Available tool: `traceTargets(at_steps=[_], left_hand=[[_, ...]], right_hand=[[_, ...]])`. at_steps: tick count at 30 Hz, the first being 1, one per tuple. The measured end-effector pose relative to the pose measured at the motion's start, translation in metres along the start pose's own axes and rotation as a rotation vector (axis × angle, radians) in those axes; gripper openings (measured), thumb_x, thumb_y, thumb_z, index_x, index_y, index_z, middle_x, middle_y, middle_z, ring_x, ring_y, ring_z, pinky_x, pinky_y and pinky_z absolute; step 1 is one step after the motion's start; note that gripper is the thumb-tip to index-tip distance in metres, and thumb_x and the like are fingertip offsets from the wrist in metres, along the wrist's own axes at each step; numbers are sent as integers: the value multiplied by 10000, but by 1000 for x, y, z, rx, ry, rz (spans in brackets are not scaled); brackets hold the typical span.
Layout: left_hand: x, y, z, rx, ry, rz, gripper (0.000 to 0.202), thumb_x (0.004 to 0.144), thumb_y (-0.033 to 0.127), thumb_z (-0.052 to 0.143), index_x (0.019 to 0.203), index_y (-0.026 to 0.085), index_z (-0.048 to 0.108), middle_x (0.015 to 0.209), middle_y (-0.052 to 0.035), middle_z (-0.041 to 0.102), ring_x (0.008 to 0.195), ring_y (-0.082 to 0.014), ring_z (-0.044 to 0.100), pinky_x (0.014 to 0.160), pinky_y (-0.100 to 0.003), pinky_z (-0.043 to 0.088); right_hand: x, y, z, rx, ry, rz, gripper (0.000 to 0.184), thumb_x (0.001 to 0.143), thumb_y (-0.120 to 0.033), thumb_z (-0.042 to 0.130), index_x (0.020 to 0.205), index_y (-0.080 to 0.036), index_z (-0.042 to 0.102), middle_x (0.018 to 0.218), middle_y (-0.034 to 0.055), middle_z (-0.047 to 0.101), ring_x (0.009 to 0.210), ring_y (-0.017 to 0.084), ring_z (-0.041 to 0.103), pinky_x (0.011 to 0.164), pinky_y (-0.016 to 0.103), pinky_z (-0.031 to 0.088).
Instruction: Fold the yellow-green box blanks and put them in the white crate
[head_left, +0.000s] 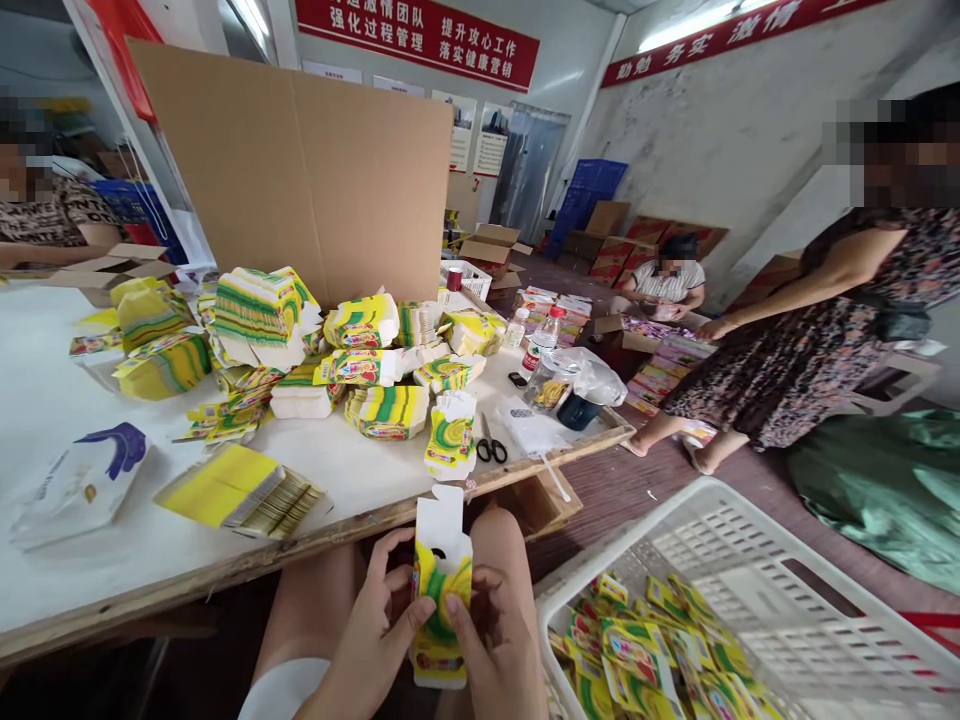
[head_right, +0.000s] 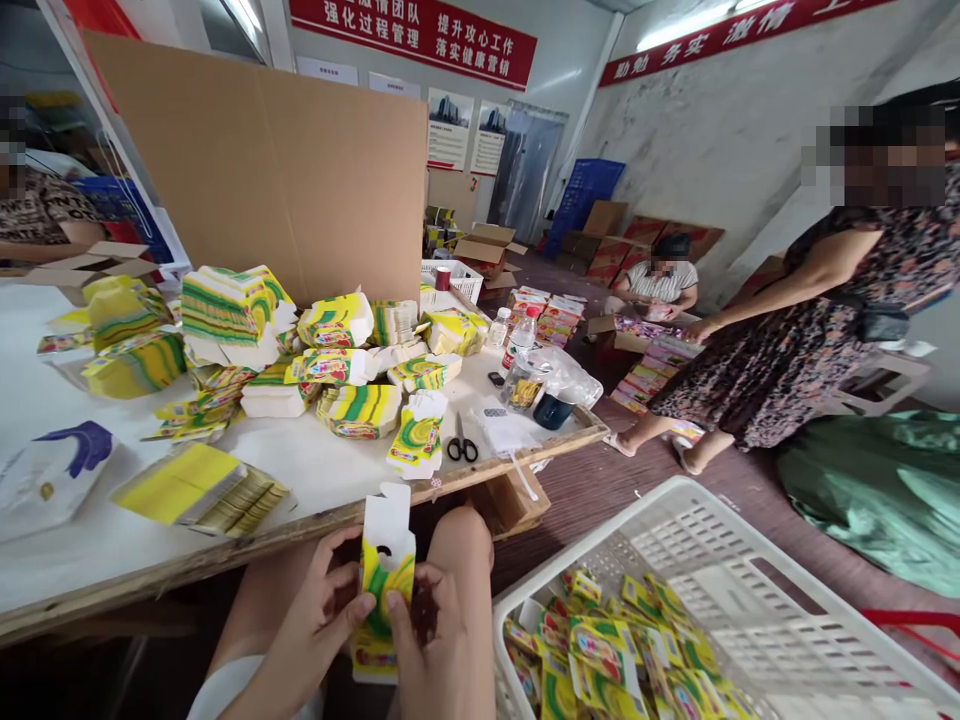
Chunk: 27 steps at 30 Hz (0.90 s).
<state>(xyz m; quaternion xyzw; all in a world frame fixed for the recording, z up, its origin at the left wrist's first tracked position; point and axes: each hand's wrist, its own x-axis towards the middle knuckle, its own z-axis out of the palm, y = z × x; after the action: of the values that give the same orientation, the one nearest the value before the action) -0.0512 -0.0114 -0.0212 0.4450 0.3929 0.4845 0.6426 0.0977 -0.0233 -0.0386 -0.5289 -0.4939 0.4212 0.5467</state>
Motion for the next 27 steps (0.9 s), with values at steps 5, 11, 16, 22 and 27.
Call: traceTargets(at_steps=[5,11,16,22,27], left_hand=[[-2,7,-7,-28,-107,-24,686,896,425,658,1449,270,282,1197,-134,688,1095,-289,665,936,-415,502],[-3,8,-11,-68,-208,-66,518,839,435,729,1267,236,517,1015,-82,722,937,-231,669,815,-329,496],[-6,7,-5,-117,-248,-92,481,771,451,792,1126,216,566,889,-32,690,810,-169,632,720,-254,443],[-9,1,-9,-112,-265,-92,667,803,434,769,1347,244,432,961,-70,705,857,-197,658,769,-299,454],[-10,-6,-12,-63,-285,-101,901,767,501,781,1491,268,297,940,-74,705,757,-174,659,640,-234,420]], right_hand=[[1,3,-4,43,-33,-151,417,924,-441,623,1294,-251,605,1269,105,685,1146,265,664,904,316,580],[2,0,-16,73,-150,-99,410,934,-460,593,1294,-263,596,1098,101,740,969,255,716,751,295,596],[13,-22,-29,-84,-324,-99,277,959,-453,537,897,-220,674,695,10,656,598,165,616,549,227,497],[12,-17,-27,-174,-299,-135,355,975,-464,500,820,-207,690,725,34,683,670,184,647,627,242,520],[16,9,-29,-258,-42,-304,386,884,-581,603,859,-228,758,825,84,744,748,236,701,663,293,570]])
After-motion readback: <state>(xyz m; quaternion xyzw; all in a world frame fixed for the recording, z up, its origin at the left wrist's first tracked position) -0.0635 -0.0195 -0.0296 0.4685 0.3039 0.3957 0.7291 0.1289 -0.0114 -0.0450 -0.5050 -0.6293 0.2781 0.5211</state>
